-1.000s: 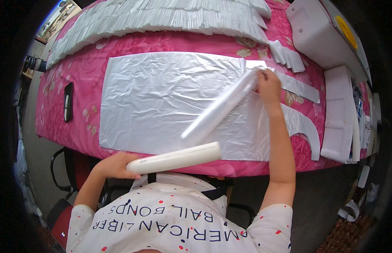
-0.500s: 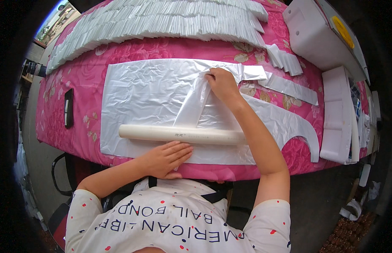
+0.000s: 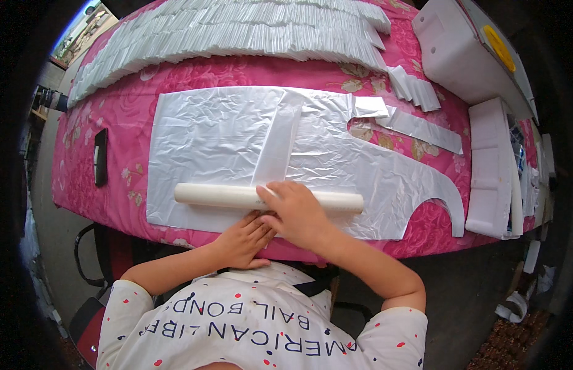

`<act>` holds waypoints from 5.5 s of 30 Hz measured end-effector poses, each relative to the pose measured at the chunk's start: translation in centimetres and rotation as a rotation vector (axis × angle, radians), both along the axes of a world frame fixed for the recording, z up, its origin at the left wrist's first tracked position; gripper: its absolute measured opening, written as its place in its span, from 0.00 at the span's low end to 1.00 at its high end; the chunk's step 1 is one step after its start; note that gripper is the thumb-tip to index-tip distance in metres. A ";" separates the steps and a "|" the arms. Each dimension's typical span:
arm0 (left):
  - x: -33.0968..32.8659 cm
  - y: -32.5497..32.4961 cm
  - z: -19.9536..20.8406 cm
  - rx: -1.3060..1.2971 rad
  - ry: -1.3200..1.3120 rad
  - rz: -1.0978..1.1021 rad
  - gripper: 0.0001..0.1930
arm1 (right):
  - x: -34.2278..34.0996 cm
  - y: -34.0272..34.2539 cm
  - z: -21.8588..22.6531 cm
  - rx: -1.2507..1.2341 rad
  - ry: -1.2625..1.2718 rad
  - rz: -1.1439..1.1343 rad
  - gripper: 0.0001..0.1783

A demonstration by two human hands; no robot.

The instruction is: The person repeatedly wraps small white rectangular items in clear plastic film on a pink floral tablecloth. They unroll the film, place an item on it, fold the film around the item, and set the wrapped unit aside. The process is repeated multiple times with similar items.

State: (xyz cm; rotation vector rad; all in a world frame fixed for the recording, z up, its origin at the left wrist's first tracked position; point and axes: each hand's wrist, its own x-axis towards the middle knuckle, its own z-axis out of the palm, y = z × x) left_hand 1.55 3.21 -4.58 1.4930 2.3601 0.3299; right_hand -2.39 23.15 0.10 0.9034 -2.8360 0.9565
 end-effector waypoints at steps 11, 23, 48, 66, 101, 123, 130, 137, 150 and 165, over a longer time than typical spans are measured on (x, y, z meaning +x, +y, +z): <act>-0.6 -0.9 1.0 0.229 -0.054 -0.093 0.41 | -3.7 12.4 -1.4 0.177 0.249 -0.593 0.24; 2.2 -0.4 -1.0 0.095 0.292 0.002 0.27 | 2.1 3.4 -0.4 0.103 0.073 -0.082 0.25; -2.2 -4.0 1.2 0.567 0.039 -0.208 0.20 | 0.9 0.3 -1.8 0.011 -0.014 0.260 0.26; -6.5 -0.8 4.3 0.272 -0.517 0.679 0.21 | -1.3 0.3 -1.9 -0.193 -0.477 -0.324 0.08; -3.2 -1.3 1.6 0.403 0.191 0.213 0.25 | 0.5 1.3 -2.9 -0.071 0.118 0.171 0.17; -7.3 0.5 3.0 0.375 0.014 0.767 0.35 | -5.6 0.6 -1.3 -0.128 -1.128 -0.424 0.13; -5.8 3.4 -0.1 0.226 0.176 0.534 0.50 | -5.1 0.3 -1.7 -0.164 -1.067 -0.449 0.15; -5.9 3.7 -1.4 0.262 0.221 0.543 0.55 | -1.2 -1.8 -0.3 0.390 -0.226 -0.521 0.16; 2.3 -10.1 1.6 0.091 -0.027 0.196 0.33 | 6.2 -2.1 -0.7 -0.137 -0.434 -0.055 0.22; 0.4 -6.3 2.6 0.680 -0.046 0.499 0.33 | -9.4 17.1 -2.1 -0.306 0.397 -0.876 0.11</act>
